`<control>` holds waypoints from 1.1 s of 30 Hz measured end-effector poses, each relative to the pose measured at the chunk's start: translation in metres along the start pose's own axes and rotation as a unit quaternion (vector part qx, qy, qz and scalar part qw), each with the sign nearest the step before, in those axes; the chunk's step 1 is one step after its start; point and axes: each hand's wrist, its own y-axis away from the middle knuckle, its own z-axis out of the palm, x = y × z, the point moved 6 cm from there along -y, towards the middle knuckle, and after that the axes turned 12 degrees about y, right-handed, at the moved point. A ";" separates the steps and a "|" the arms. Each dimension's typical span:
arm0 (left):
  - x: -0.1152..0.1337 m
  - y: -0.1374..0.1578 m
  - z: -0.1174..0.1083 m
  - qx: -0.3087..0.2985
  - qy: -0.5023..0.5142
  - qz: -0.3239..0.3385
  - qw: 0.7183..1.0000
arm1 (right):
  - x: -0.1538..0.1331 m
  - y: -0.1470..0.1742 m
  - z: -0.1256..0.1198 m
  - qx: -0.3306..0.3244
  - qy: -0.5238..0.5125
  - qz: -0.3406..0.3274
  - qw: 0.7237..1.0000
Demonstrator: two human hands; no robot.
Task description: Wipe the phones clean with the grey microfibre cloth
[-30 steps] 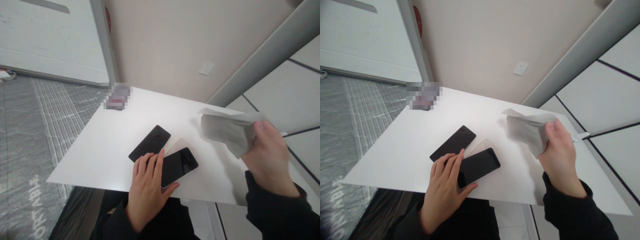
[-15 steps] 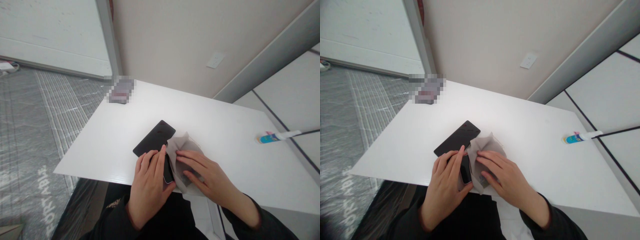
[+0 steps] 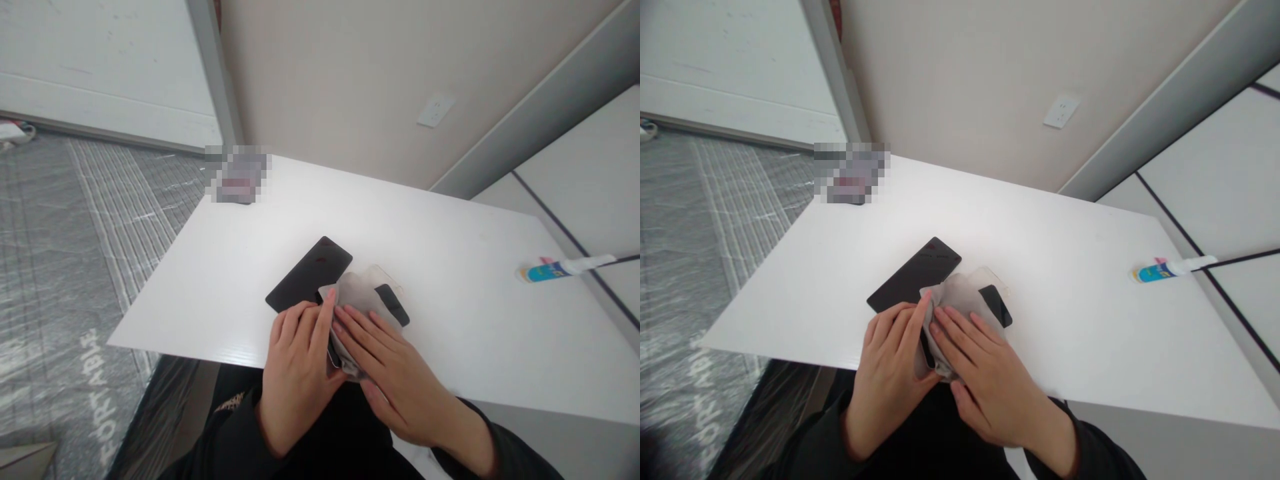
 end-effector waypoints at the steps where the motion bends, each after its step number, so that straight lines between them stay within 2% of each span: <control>1: 0.000 0.000 0.000 0.000 -0.003 0.000 1.000 | 0.000 0.000 -0.001 0.002 -0.009 -0.006 1.000; 4: -0.001 0.000 0.000 -0.001 -0.008 0.001 1.000 | 0.015 0.006 0.002 0.004 0.000 0.012 1.000; 8: 0.001 -0.001 0.000 0.014 -0.002 0.006 1.000 | 0.047 0.020 0.008 0.020 0.057 0.112 0.992; 11: 0.003 -0.001 0.002 0.014 0.000 0.005 1.000 | 0.051 0.026 0.011 0.034 0.082 0.156 0.984; 13: 0.005 -0.002 0.004 0.009 -0.003 0.004 1.000 | 0.041 0.024 0.013 0.045 0.080 0.155 0.984; 18: 0.006 -0.002 0.003 0.001 -0.001 0.006 1.000 | 0.014 0.010 0.015 0.048 0.046 0.090 0.994; 24: 0.009 0.003 -0.008 0.030 0.060 0.060 0.996 | 0.016 0.009 0.012 0.058 0.035 0.085 0.994; 27: 0.007 0.009 -0.015 0.038 0.105 0.058 0.992 | 0.016 0.010 0.012 0.056 0.031 0.090 0.994; 30: 0.004 0.012 -0.023 0.045 0.103 0.052 0.992 | 0.015 0.010 0.011 0.061 0.019 0.091 0.994; 33: 0.005 0.012 -0.025 0.016 0.081 0.089 0.993 | 0.015 0.010 0.010 0.060 0.009 0.085 0.995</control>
